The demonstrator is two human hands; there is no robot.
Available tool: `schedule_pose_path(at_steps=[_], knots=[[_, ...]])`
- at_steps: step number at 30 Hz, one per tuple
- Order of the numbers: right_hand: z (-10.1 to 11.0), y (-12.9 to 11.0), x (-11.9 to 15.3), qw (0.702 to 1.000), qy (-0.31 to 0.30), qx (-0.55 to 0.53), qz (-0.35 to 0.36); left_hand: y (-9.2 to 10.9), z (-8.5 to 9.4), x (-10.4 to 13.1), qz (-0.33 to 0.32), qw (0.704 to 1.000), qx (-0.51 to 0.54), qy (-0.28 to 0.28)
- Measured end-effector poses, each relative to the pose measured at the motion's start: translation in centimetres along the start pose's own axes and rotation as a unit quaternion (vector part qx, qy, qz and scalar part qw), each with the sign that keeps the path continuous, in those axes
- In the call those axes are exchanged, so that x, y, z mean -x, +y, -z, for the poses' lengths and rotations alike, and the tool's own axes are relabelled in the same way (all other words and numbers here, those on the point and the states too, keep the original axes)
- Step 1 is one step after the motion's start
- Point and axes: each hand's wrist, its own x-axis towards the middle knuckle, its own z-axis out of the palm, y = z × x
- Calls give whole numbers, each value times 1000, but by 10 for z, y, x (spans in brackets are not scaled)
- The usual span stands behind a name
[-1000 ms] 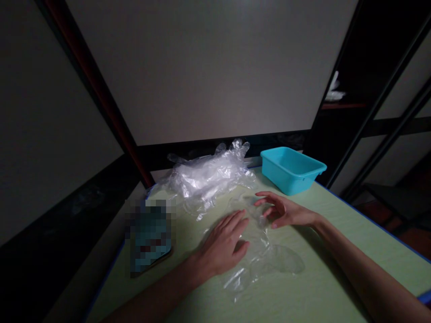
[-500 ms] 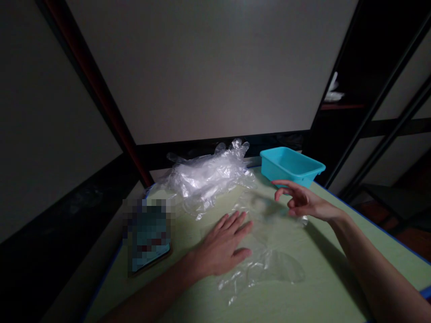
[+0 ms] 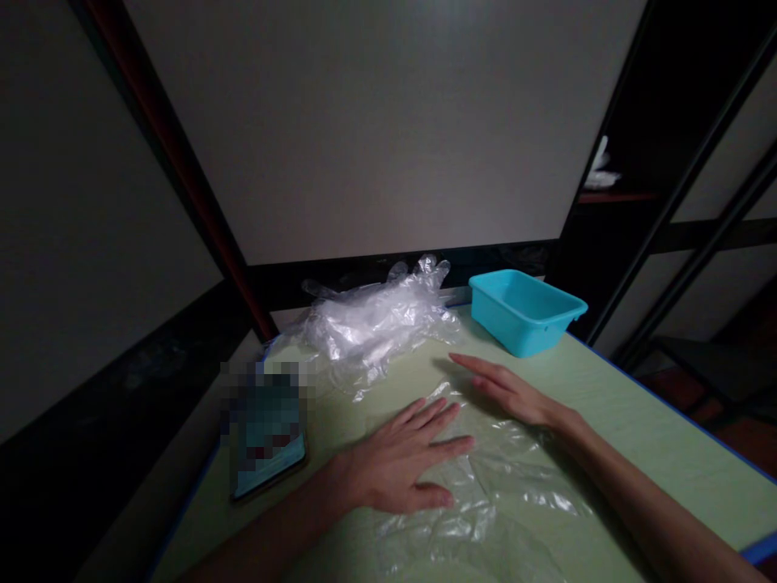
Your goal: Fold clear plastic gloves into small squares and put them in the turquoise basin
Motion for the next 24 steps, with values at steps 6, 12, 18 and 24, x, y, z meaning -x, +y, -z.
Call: schedule_pose_path(at_steps=[6, 12, 18, 24], knots=[[-16, 20, -3, 971, -96, 217, 14, -1, -1, -1, 0, 1000, 11, 6], [-6, 39, -2, 964, -66, 256, -27, -7, 3, 3, 6, 1000, 2, -24], [-1, 41, -3, 965, -16, 260, -40, 12, 12, -7, 103, 995, -11, 12], [-7, 28, -2, 974, 1, 224, 22, 21, 0, -64, 182, 979, -40, 87]])
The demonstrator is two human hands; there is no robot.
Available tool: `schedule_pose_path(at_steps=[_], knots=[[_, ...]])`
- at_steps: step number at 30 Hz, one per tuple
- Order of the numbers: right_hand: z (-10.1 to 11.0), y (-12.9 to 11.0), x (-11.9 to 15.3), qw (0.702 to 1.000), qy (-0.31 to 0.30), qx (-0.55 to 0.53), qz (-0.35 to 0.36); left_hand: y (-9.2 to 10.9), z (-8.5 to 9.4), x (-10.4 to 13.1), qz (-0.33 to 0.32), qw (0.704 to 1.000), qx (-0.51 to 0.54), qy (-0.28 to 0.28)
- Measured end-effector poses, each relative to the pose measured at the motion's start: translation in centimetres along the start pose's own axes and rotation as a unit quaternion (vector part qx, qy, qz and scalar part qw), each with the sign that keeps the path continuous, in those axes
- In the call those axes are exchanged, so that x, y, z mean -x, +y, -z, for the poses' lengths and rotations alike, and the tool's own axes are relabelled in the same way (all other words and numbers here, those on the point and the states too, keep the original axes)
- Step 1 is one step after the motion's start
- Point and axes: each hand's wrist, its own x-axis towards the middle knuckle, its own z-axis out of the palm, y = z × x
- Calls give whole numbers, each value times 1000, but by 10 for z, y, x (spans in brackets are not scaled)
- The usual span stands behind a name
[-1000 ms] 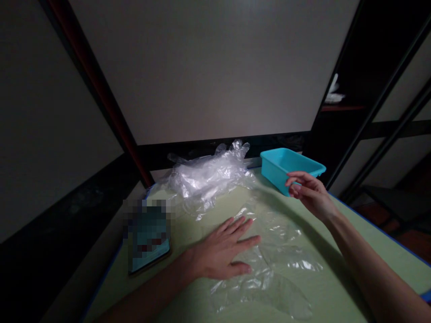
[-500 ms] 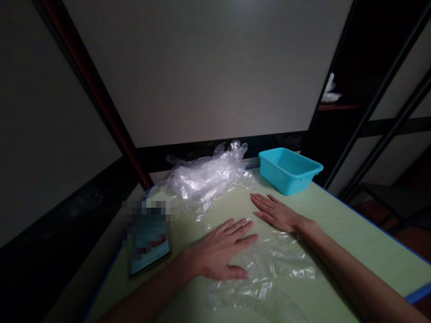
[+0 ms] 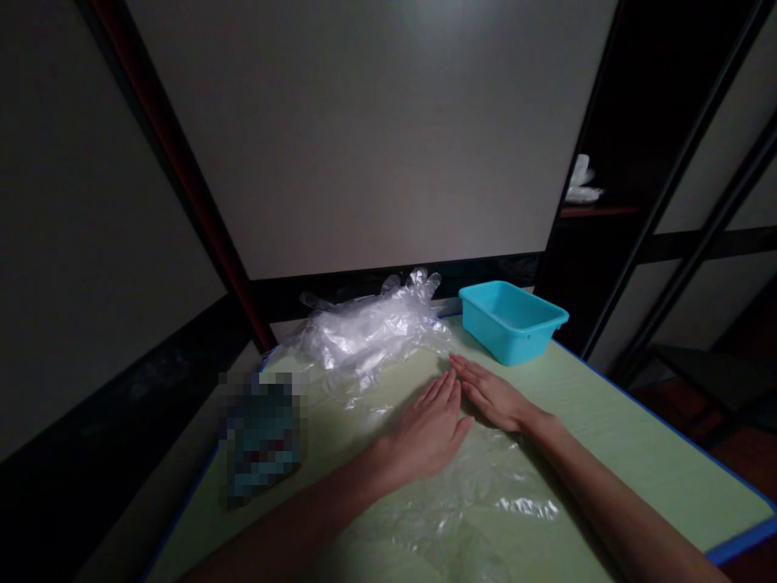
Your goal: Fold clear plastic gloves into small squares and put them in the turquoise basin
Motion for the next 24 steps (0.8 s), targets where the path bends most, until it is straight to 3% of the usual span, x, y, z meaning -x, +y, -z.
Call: schedule_pose_path(at_steps=[4, 8, 19, 24], knots=[[-10, 0, 1, 998, -51, 45, -3, -1, -26, -18, 47, 999, -8, 17], [-15, 4, 0, 997, -51, 54, -11, -10, -39, -11, 45, 998, -30, 30], [-12, 6, 1, 995, -45, 76, -34, -48, -20, 43, 54, 997, -57, 19], [-12, 17, 3, 993, -32, 91, -71, -56, -18, 55, 85, 993, -81, 5]])
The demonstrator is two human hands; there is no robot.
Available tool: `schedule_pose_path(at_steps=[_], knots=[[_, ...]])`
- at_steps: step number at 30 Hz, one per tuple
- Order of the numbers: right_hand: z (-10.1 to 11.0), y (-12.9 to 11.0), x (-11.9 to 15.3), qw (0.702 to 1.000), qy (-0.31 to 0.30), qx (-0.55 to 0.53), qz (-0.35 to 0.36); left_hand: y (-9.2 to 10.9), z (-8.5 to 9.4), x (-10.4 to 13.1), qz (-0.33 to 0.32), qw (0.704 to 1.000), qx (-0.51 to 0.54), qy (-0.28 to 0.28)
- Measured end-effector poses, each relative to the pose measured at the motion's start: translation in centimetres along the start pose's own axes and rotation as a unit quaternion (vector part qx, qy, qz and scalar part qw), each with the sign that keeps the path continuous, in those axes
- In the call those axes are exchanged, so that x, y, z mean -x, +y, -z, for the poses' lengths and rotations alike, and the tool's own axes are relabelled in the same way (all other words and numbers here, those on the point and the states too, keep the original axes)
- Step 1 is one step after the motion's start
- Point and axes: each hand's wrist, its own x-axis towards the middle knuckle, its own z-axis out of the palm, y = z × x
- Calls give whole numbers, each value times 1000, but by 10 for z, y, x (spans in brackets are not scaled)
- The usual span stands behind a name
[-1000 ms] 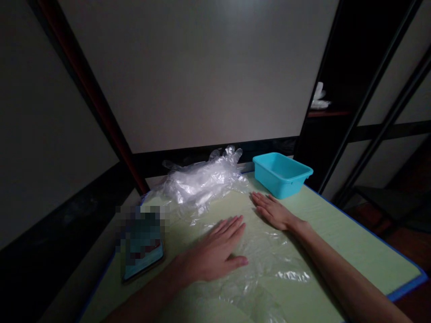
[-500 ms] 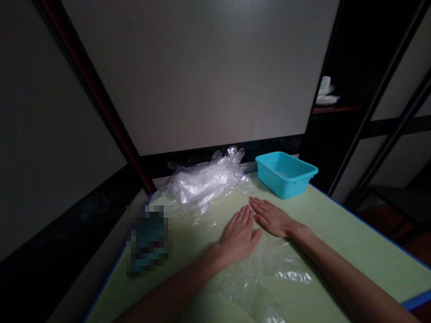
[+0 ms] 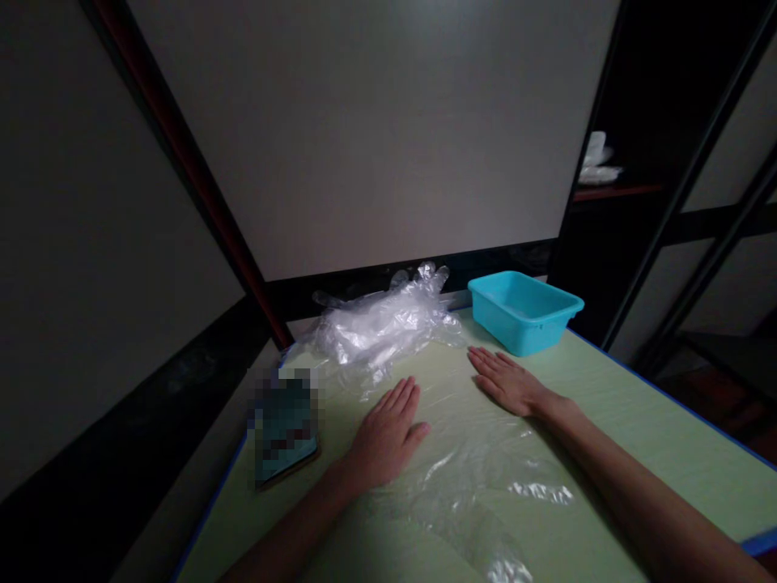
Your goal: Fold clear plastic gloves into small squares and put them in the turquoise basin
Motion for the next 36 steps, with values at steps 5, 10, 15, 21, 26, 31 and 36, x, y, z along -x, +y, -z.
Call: schedule_pose_path(at_steps=[5, 10, 15, 21, 26, 31, 36], knots=[[-3, 9, 0, 999, 18, 1, -37, 2, 1, 0, -1, 1000, -16, -8], [4, 11, 3, 998, 40, -3, -49, 2, 3, 1, -6, 1000, -12, -10], [19, -11, 7, 998, 47, -30, -5, -1, 1, -2, -7, 1000, -13, 2], [15, -35, 6, 997, -22, -56, 42, -8, -1, -9, -11, 1000, -18, 8], [6, -27, 5, 998, -32, -40, 40, -11, -2, -8, -19, 1000, -18, 12], [5, -18, 2, 998, -40, -4, 38, -12, -3, -9, -22, 999, -14, 18], [5, -13, 1, 998, -49, 9, 37, -17, -1, -9, -13, 1000, -13, 9]])
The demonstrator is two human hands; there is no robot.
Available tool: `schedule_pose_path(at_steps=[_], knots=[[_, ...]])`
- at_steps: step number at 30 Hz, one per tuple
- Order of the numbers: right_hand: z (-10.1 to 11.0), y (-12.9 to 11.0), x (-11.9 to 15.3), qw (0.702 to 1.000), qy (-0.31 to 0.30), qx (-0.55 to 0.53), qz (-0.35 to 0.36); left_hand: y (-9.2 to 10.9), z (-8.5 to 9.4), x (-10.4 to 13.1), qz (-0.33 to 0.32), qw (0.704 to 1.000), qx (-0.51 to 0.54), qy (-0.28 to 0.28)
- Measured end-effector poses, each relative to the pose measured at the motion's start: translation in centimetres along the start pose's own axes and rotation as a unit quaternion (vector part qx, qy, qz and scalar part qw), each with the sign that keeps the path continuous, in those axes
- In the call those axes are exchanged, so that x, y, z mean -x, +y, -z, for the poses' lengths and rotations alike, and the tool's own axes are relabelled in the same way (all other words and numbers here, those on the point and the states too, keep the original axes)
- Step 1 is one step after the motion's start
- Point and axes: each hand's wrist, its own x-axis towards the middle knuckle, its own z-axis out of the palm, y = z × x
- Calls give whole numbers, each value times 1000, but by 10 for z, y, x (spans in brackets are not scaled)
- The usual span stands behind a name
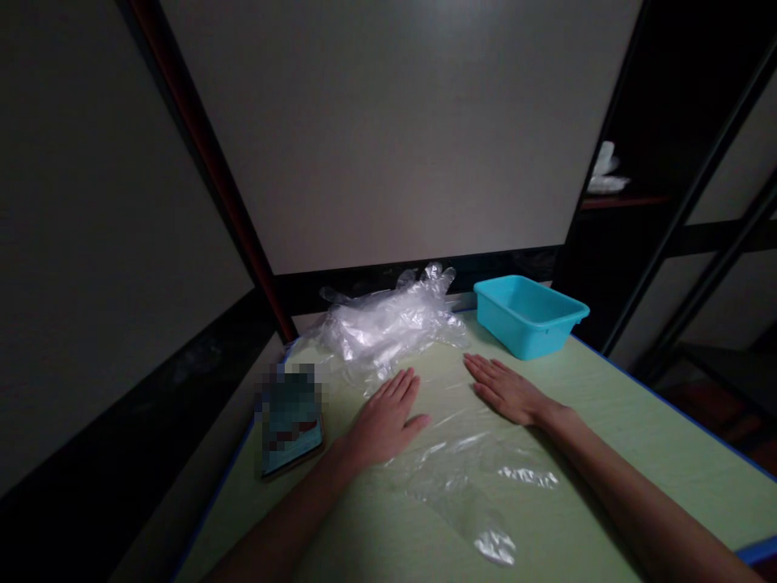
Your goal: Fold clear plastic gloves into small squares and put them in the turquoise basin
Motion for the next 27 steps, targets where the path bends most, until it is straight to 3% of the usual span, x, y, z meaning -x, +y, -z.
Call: schedule_pose_path(at_steps=[6, 11, 16, 21, 27], knots=[[-2, 0, 0, 1000, 16, -3, -1, 4, 9, 5, 28, 1000, 1, -8], [-5, 1, -1, 1000, 27, -2, 5, 46, 18, -17, -20, 1000, 22, 9], [-5, 2, 0, 999, 31, 3, 9, 77, 2, -53, -47, 998, 31, 23], [-3, 3, 2, 999, 32, 3, 10, 64, -12, -49, -35, 999, 22, 18], [-2, 10, -3, 999, 33, 0, 9, 31, -3, -22, -22, 1000, 13, -7]])
